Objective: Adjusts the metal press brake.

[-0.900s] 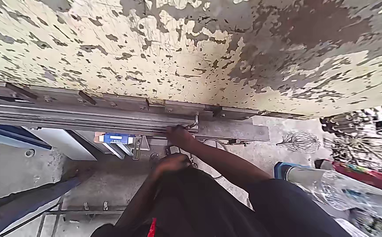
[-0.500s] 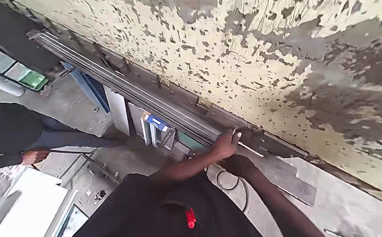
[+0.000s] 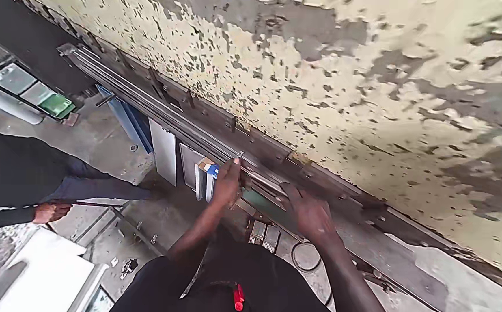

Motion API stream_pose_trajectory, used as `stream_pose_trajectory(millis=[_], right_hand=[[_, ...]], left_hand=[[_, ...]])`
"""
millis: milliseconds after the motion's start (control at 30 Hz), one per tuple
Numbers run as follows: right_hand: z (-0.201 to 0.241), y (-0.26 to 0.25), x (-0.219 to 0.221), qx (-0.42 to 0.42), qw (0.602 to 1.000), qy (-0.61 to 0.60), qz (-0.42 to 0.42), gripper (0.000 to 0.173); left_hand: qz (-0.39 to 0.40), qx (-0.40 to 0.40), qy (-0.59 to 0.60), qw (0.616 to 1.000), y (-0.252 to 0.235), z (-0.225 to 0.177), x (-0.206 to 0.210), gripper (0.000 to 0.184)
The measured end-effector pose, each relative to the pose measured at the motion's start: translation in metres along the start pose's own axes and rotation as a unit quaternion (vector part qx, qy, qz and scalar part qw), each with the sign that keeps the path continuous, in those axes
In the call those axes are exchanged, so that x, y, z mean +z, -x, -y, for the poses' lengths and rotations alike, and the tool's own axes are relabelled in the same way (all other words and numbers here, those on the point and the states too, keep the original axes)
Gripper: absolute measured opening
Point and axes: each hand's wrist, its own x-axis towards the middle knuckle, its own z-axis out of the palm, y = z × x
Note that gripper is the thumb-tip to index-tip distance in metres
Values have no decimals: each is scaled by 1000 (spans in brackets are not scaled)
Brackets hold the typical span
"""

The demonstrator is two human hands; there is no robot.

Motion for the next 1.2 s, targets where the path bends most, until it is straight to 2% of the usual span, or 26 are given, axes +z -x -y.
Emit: stream_pose_trajectory(millis=[133,233,300,467,533,733,800,867,1000,1133,1200], right_hand=[[57,-115,24,7,999,-1,36,36],[83,-180,33,28,996,4,80,35],[92,-203,36,46,994,-4,98,36],[94,-218,37,69,992,-20,105,38],[94,-214,37,83,992,-42,90,33],[95,-213,29,124,984,-104,71,33],[99,-222,13,113,985,-122,39,32],[113,-231,-3,90,986,-137,-17,26],[144,-254,-13,6,985,-121,-124,22],[123,-245,-8,26,970,-188,-154,17],[114,-249,3,2,942,-242,-233,17]], left_hand=[[-67,-12,-123,990,-82,-21,-94,46],[-81,-14,-114,990,-134,-31,-137,41],[-74,-25,-88,993,-157,-32,-154,40],[-15,-72,-87,993,-172,-31,-167,43],[4,-87,-82,993,-171,-31,-167,44],[-7,-82,-34,996,-176,-25,-160,39],[-6,-111,32,993,-178,-29,-157,38],[6,-174,124,977,-178,-37,-157,38],[46,-297,273,914,-189,-58,-166,36],[58,-295,242,922,-192,-62,-165,37],[54,-283,225,931,-193,-62,-162,39]])
